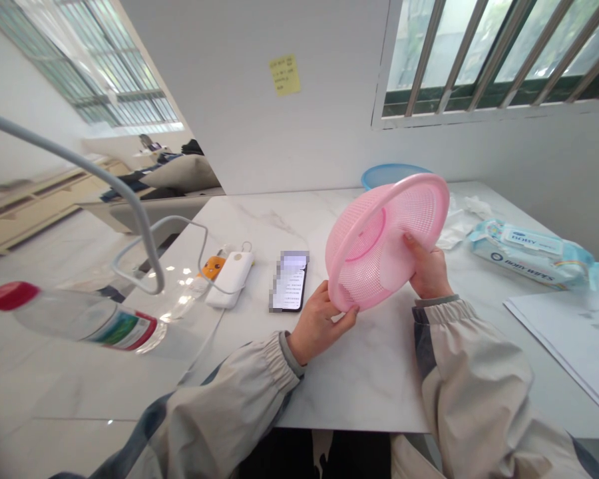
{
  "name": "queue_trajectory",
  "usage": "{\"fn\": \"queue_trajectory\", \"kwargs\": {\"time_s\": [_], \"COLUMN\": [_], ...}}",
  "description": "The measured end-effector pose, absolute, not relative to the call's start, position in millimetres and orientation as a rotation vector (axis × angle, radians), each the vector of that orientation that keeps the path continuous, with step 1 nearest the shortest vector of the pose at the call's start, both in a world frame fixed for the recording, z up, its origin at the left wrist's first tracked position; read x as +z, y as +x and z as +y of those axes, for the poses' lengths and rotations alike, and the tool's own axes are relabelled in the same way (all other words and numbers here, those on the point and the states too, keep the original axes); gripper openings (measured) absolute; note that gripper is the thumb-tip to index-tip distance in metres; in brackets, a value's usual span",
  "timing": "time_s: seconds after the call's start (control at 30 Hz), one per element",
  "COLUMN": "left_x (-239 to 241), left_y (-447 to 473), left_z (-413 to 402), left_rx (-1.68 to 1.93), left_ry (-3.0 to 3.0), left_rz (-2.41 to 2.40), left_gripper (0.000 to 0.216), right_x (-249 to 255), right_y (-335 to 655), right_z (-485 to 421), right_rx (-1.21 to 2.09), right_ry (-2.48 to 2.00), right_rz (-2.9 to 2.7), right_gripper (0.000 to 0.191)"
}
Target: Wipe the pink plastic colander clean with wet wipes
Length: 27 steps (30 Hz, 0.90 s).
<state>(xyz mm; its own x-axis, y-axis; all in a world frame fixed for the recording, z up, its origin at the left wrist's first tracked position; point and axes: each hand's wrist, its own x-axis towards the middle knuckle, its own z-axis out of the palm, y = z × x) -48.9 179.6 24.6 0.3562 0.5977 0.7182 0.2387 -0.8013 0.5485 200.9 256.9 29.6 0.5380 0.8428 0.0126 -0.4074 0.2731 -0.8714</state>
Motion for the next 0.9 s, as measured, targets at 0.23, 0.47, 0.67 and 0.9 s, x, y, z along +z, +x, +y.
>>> {"fn": "queue_trajectory", "kwargs": {"time_s": [0.23, 0.47, 0.67, 0.9], "left_x": [25.4, 17.2, 15.0, 17.0], "left_y": [-49.0, -48.1, -48.8, -49.1], "left_z": [179.3, 181.1, 182.0, 182.4], "left_rx": [1.481, 1.368, 1.299, 1.340], "left_ry": [2.270, 2.354, 2.386, 2.363], "left_rz": [0.758, 0.735, 0.733, 0.687], "left_gripper": [0.025, 0.023, 0.029, 0.031], "right_x": [24.1, 18.4, 16.5, 16.7], "right_y": [197.9, 198.8, 199.6, 195.7], "right_z": [259.1, 260.6, 260.6, 258.8], "right_rx": [0.975, 1.006, 1.023, 1.045], "right_ry": [-0.938, -0.940, -0.951, -0.920], "right_rz": [-0.550, -0.588, -0.559, -0.550], "right_gripper": [0.036, 0.025, 0.026, 0.042]}}
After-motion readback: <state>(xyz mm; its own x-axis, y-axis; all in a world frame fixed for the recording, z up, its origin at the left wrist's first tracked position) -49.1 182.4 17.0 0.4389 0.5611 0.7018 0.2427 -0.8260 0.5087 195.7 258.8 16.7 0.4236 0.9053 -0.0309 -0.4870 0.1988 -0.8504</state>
